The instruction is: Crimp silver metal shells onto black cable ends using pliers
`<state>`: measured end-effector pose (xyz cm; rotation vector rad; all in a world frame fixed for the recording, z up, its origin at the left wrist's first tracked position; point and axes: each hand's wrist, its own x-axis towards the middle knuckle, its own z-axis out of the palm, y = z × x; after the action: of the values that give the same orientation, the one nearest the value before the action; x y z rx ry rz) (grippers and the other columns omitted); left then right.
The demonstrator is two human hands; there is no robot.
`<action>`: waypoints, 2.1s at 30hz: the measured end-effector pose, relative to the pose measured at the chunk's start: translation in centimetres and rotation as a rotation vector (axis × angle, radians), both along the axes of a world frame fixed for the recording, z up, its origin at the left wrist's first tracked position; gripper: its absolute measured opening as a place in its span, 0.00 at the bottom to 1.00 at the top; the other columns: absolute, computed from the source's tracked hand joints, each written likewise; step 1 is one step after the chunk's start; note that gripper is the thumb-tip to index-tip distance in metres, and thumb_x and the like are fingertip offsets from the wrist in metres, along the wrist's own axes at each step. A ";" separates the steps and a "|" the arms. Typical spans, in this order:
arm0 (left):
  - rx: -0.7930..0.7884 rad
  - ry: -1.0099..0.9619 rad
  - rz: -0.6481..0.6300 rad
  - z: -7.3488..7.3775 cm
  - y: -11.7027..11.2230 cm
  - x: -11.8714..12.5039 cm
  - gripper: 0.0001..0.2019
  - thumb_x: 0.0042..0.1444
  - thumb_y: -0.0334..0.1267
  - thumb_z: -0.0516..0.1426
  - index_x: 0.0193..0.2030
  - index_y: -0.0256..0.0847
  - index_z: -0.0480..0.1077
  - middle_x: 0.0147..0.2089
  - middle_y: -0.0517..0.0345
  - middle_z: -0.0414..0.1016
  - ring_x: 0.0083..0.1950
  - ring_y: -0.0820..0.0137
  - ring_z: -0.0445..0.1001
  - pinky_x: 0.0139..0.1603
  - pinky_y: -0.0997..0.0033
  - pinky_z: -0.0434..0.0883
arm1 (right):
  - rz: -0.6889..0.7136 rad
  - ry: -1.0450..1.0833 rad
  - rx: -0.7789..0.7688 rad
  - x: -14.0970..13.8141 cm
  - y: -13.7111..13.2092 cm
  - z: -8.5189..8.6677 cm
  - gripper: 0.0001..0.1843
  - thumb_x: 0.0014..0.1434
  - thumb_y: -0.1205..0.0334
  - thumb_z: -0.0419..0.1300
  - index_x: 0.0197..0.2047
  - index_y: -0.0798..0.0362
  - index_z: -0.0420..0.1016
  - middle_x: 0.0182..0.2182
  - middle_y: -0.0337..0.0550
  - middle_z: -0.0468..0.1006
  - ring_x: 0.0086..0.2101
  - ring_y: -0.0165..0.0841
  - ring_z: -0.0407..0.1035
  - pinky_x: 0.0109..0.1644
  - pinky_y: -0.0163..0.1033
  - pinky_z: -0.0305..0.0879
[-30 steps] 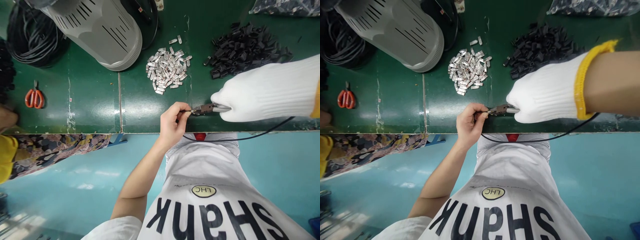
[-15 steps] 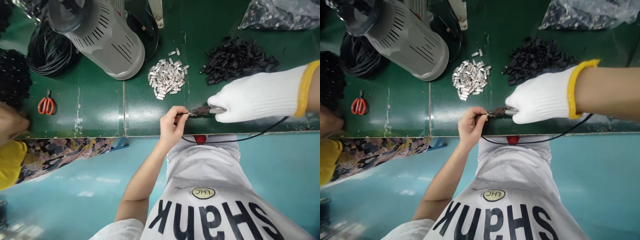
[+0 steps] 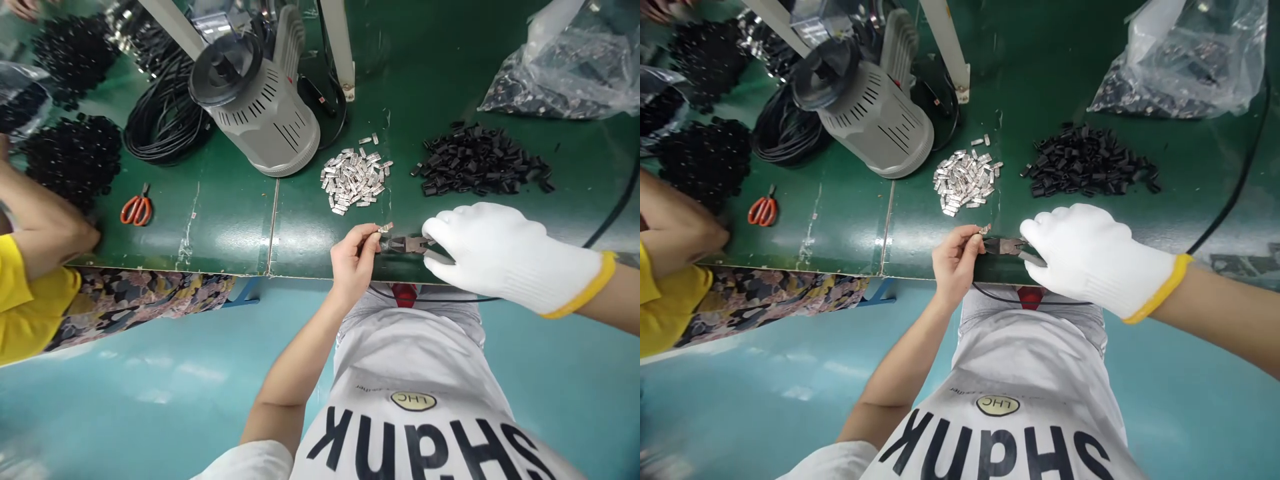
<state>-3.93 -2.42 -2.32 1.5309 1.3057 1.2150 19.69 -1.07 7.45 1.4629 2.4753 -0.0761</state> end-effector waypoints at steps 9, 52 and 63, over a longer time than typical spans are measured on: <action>0.050 0.255 -0.055 1.5 0.1 -0.1 0.12 0.74 0.45 0.55 0.45 0.42 0.77 0.32 0.61 0.77 0.28 0.74 0.67 0.31 0.73 0.63 | 0.006 -0.192 0.062 -0.4 1.4 1.1 0.24 0.70 0.45 0.44 0.47 0.57 0.69 0.40 0.54 0.70 0.42 0.46 0.67 0.45 0.47 0.52; -0.185 0.097 -0.035 3.2 0.0 0.2 0.13 0.76 0.45 0.52 0.41 0.43 0.69 0.25 0.67 0.63 0.27 0.74 0.59 0.31 0.72 0.58 | -0.265 -0.068 -0.157 -5.2 1.2 0.4 0.18 0.67 0.47 0.46 0.47 0.52 0.63 0.40 0.50 0.73 0.40 0.50 0.74 0.35 0.40 0.46; -0.214 0.068 0.000 3.2 -0.3 0.0 0.14 0.76 0.48 0.52 0.40 0.43 0.68 0.26 0.65 0.64 0.28 0.73 0.60 0.31 0.71 0.59 | -0.233 -0.080 -0.146 -6.1 0.8 -0.5 0.24 0.69 0.49 0.39 0.51 0.56 0.67 0.32 0.58 0.68 0.35 0.52 0.71 0.35 0.41 0.54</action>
<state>-3.96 -2.70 0.83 1.4277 1.4308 0.9955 13.56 -0.29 6.93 1.6491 2.1776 -0.2332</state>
